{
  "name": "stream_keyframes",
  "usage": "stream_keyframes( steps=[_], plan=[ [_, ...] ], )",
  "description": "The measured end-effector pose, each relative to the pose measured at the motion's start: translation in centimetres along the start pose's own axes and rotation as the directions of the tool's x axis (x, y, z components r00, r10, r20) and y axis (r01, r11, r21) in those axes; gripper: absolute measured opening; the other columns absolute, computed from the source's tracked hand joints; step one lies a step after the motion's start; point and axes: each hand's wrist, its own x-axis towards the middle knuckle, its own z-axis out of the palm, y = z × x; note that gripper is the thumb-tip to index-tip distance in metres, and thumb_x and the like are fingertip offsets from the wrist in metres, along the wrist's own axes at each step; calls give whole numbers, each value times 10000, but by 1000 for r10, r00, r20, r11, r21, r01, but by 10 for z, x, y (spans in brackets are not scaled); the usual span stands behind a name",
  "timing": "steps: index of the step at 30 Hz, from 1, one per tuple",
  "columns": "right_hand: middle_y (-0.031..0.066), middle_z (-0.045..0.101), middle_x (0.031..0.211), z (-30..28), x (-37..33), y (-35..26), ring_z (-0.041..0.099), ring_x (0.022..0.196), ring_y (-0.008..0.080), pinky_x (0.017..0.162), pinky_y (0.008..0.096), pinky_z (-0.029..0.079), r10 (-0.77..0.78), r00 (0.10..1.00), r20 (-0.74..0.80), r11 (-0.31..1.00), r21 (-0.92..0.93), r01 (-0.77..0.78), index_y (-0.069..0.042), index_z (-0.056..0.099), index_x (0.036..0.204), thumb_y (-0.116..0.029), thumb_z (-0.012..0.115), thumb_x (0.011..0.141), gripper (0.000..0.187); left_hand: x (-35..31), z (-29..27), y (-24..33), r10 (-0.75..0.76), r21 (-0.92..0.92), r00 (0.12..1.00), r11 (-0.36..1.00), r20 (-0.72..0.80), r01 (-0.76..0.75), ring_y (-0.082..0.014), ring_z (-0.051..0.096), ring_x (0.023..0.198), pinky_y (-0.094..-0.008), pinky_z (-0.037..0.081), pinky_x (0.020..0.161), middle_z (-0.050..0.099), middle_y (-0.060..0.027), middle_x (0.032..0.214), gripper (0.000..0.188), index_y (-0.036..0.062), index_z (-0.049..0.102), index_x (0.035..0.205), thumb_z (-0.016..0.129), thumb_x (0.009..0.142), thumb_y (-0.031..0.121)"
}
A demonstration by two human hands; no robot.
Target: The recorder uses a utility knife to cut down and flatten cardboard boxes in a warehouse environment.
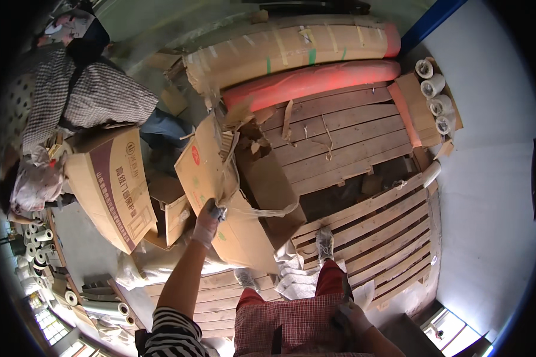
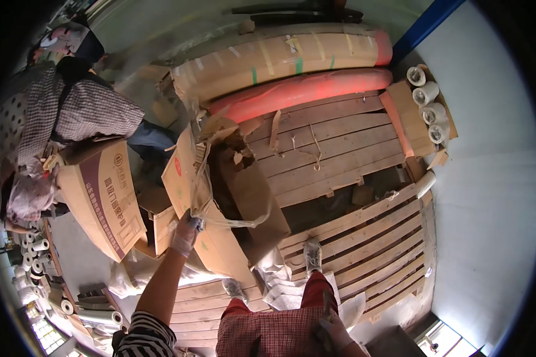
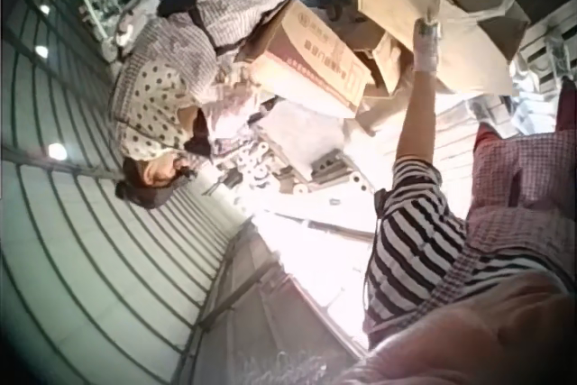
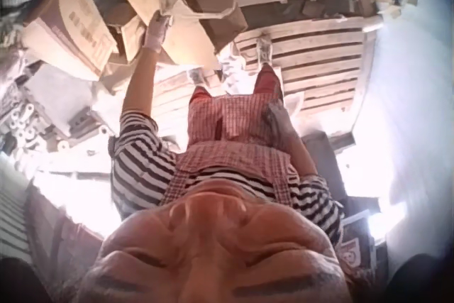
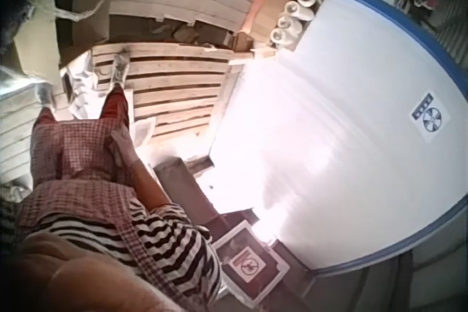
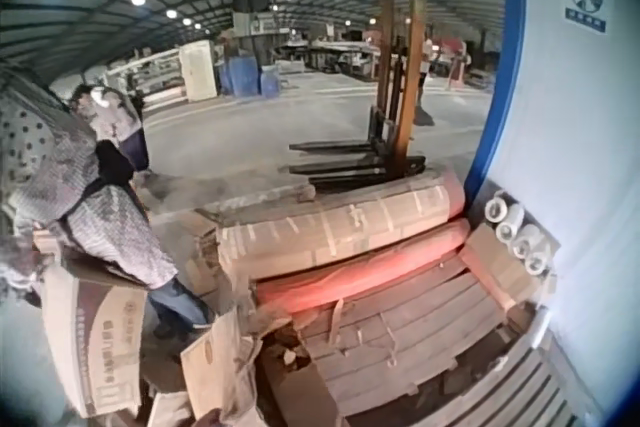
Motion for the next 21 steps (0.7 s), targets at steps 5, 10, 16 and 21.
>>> stream_keyframes(
  steps=[5, 10, 16, 21],
  plan=[
    [26, 563, 664, 70, -7, -5, 536, 490, 134, 439, 264, 419, -370, 927, 57, 896, -243, 372, -66, 589, 996, -210, 593, 942, 154, -98, 83, 125, 160, -568, 986, 815, 37, -111, -125, 600, 812, -274, 487, 717, 631, -8, 915, 206, 86, 588, 1073, 671, 889, 127],
    [92, 624, 891, 91, -31, -34, 563, 514, 169, 459, 284, 463, -527, 843, -103, 849, -45, 526, -44, 522, 1205, -276, 614, 920, 379, -144, 65, 162, 300, 91, 952, 948, 54, -304, -212, 598, 1050, -355, 502, 883, 622, -60, 1124, 272, 93, 562, 1197, 424, 1003, 225],
    [90, 565, 1187, 69, -29, -59, 531, 1047, 294, 723, 476, 539, -392, 919, -30, 912, 115, 393, -153, 459, 1330, -408, 558, 942, 475, -247, 100, 230, 395, -818, 891, 574, 223, -50, -217, 598, 1047, -366, 501, 886, 624, -74, 1116, 271, 85, 572, 1182, 476, 986, 247],
    [113, 557, 1250, 60, 6, -94, 523, 1135, 290, 908, 492, 490, -421, 862, 281, 905, 70, 419, -116, 417, 1400, -494, 535, 941, 606, -359, 171, 275, 443, -876, 893, 456, 74, -154, -204, 521, 1179, -388, 379, 1066, 599, -53, 1180, 433, 71, 537, 1249, 660, 907, 305]
  ],
)
